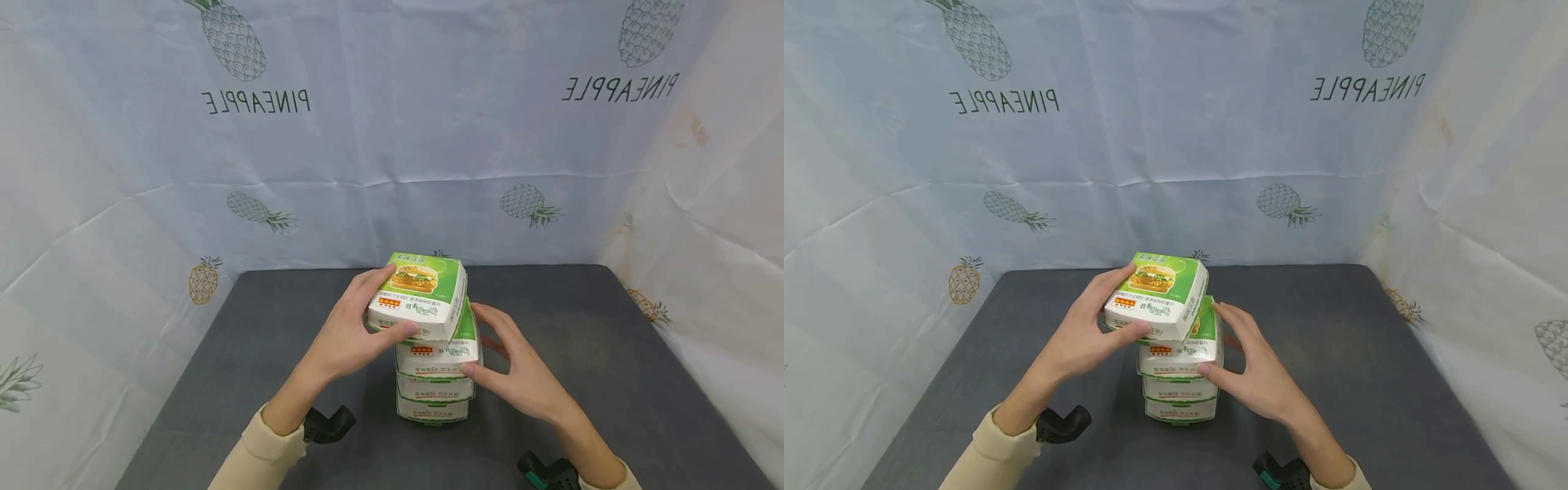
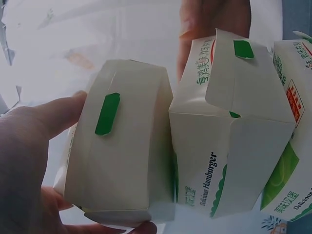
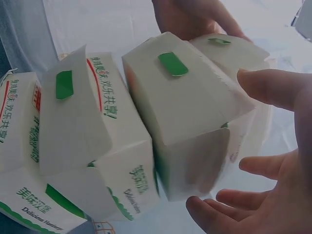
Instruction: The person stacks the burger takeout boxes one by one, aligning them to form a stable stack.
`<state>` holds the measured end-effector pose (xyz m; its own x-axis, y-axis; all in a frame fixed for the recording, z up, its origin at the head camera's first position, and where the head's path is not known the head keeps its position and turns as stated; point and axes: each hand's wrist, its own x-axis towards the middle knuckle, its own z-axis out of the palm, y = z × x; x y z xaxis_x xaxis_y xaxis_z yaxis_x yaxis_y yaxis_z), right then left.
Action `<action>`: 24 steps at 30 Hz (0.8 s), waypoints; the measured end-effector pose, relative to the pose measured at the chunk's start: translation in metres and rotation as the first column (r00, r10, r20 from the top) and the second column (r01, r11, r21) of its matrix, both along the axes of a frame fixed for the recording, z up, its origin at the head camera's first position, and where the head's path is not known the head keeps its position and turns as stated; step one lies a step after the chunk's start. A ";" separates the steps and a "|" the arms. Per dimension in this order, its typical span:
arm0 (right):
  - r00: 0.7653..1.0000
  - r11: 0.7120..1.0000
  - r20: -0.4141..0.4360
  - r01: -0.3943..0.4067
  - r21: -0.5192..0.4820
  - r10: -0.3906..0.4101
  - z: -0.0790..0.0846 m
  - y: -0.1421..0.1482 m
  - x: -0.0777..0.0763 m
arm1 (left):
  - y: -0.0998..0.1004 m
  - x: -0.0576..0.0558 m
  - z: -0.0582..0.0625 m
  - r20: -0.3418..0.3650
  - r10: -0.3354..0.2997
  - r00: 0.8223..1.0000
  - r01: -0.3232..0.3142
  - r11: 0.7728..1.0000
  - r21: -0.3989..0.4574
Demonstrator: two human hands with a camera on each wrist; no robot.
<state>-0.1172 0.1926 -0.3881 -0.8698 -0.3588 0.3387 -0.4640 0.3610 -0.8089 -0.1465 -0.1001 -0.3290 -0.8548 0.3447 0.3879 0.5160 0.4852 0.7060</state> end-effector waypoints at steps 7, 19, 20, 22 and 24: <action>0.998 0.997 -0.056 0.006 -0.077 -0.010 0.019 0.000 0.004 | 0.006 0.001 0.001 -0.016 0.003 1.000 -0.003 1.000 0.001; 0.993 0.986 -0.120 -0.020 -0.164 0.000 0.042 -0.017 -0.003 | 0.019 0.004 0.001 -0.061 0.015 0.998 -0.016 1.000 -0.014; 0.993 0.987 -0.115 -0.007 -0.162 -0.012 0.042 -0.018 -0.003 | 0.020 0.005 0.001 -0.058 0.014 0.998 -0.014 1.000 -0.010; 0.992 0.988 -0.119 0.012 -0.154 -0.031 0.042 -0.018 -0.004 | 0.021 0.007 0.001 -0.053 0.008 0.999 -0.008 1.000 -0.003; 0.992 0.988 -0.121 0.023 -0.154 -0.042 0.042 -0.018 -0.004 | 0.021 0.009 0.002 -0.044 -0.005 0.999 0.005 1.000 0.007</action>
